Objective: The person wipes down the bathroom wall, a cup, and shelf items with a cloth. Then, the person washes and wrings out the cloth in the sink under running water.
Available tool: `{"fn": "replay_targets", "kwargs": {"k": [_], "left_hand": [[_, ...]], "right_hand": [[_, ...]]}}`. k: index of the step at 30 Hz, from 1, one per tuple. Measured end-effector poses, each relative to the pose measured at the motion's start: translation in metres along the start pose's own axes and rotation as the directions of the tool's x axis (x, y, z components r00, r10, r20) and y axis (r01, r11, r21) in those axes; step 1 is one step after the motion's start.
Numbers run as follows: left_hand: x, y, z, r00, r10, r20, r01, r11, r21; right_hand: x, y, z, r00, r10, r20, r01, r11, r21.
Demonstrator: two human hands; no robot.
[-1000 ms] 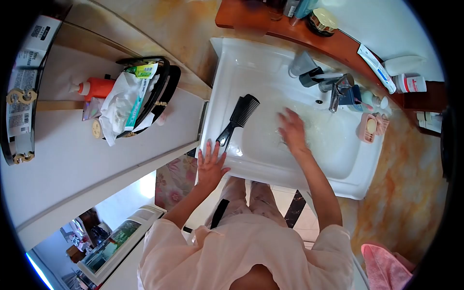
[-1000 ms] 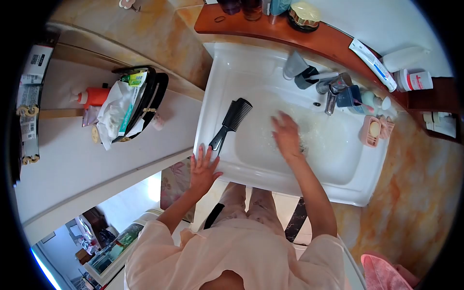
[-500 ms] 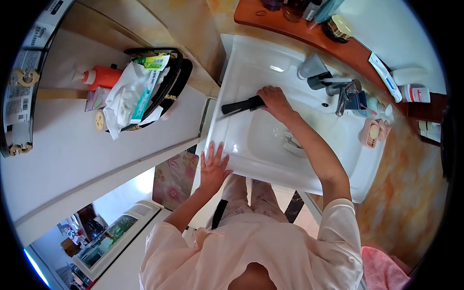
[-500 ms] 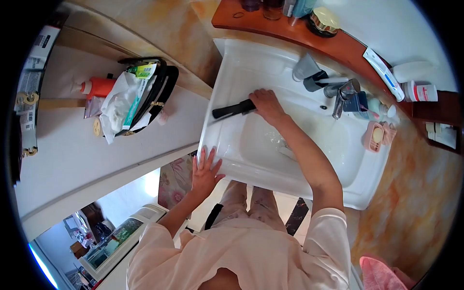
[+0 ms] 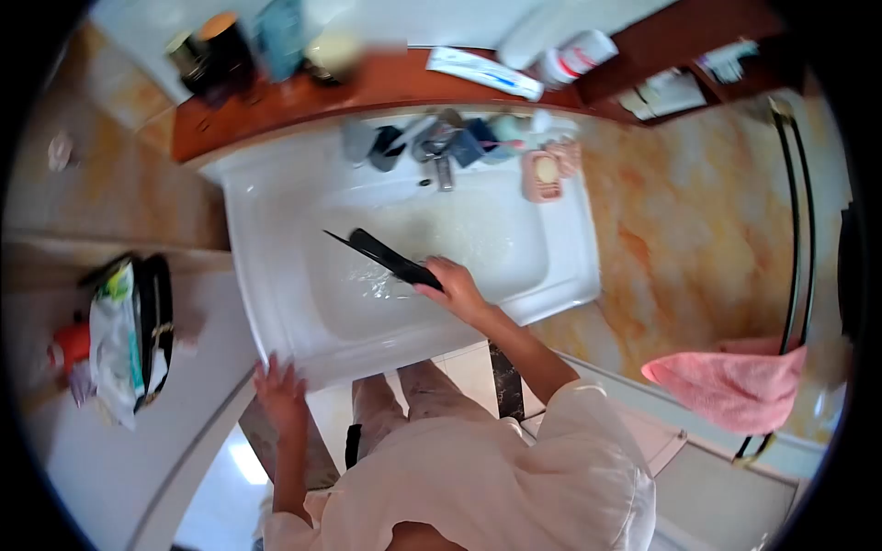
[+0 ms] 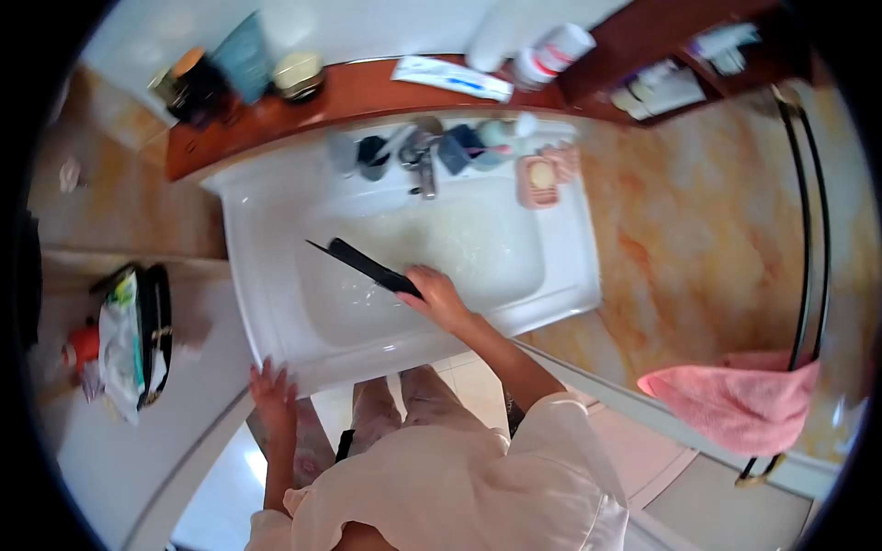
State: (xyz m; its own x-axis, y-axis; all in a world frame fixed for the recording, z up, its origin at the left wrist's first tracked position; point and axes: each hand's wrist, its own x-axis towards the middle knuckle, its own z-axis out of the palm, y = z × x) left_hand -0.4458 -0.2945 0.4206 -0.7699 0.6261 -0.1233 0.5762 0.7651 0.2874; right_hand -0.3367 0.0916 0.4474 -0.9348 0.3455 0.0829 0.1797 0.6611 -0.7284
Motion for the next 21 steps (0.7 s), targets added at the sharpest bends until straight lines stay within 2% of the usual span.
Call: {"fn": "replay_targets", "kwargs": {"k": [1, 2, 3, 5, 7, 9, 11, 12, 13, 14, 15, 16, 17, 18, 19, 21], "left_hand": [[0.003, -0.007, -0.002, 0.999, 0.038, -0.001, -0.038, 0.999, 0.009], [0.006, -0.015, -0.002, 0.998, 0.070, -0.004, -0.069, 0.997, 0.020], [0.012, -0.017, -0.003, 0.995, 0.097, -0.006, -0.097, 0.995, 0.033], [0.022, -0.021, -0.008, 0.996, 0.083, -0.028, -0.084, 0.995, -0.047], [0.033, -0.012, -0.015, 0.997, 0.048, -0.058, -0.052, 0.995, -0.085], [0.043, -0.001, -0.019, 0.995, 0.017, -0.102, -0.028, 0.994, -0.107], [0.052, -0.002, -0.018, 0.991, 0.027, -0.128, -0.042, 0.993, -0.112], [0.054, -0.002, -0.018, 0.990, 0.027, -0.141, -0.043, 0.993, -0.114], [0.056, -0.003, -0.018, 0.992, 0.030, -0.124, -0.045, 0.992, -0.118], [0.058, -0.003, -0.019, 0.994, 0.032, -0.109, -0.046, 0.991, -0.122], [0.059, -0.003, -0.020, 0.995, 0.035, -0.094, -0.046, 0.991, -0.126], [0.059, -0.002, -0.021, 0.995, 0.045, -0.089, -0.057, 0.990, -0.132], [0.060, -0.001, -0.023, 0.995, 0.055, -0.083, -0.066, 0.988, -0.139], [0.060, 0.001, -0.024, 0.995, 0.063, -0.080, -0.074, 0.986, -0.146], [0.060, 0.002, -0.025, 0.994, 0.073, -0.086, -0.086, 0.985, -0.151], [0.058, 0.003, -0.029, 0.992, 0.087, -0.094, -0.102, 0.982, -0.160]], "right_hand": [[-0.027, 0.005, -0.022, 0.994, 0.107, -0.030, -0.107, 0.994, 0.006], [-0.057, 0.026, -0.028, 0.951, 0.264, -0.161, -0.245, 0.961, 0.130], [-0.085, 0.049, -0.031, 0.867, 0.420, -0.266, -0.350, 0.896, 0.272], [-0.121, 0.053, -0.051, 0.607, 0.658, -0.446, -0.397, 0.737, 0.547], [-0.138, 0.068, -0.067, 0.269, 0.894, -0.359, -0.138, 0.405, 0.904], [-0.146, 0.083, -0.077, 0.133, 0.965, -0.225, 0.120, 0.210, 0.970], [-0.152, 0.127, -0.068, 0.175, 0.974, -0.145, 0.301, 0.088, 0.950], [-0.146, 0.144, -0.066, 0.177, 0.979, -0.101, 0.332, 0.038, 0.942], [-0.135, 0.165, -0.060, 0.183, 0.974, -0.134, 0.451, 0.038, 0.892], [-0.127, 0.194, -0.055, 0.222, 0.963, -0.150, 0.499, 0.020, 0.866], [-0.098, 0.186, -0.065, 0.063, 0.991, -0.119, 0.561, 0.063, 0.825], [-0.073, 0.185, -0.073, -0.049, 0.995, -0.083, 0.577, 0.096, 0.811], [-0.059, 0.207, -0.071, -0.073, 0.987, -0.142, 0.606, 0.157, 0.780], [-0.046, 0.212, -0.077, -0.096, 0.986, -0.139, 0.601, 0.168, 0.782], [-0.031, 0.223, -0.082, -0.165, 0.982, -0.094, 0.657, 0.181, 0.732], [-0.017, 0.242, -0.088, -0.209, 0.974, -0.086, 0.673, 0.207, 0.710]]}}
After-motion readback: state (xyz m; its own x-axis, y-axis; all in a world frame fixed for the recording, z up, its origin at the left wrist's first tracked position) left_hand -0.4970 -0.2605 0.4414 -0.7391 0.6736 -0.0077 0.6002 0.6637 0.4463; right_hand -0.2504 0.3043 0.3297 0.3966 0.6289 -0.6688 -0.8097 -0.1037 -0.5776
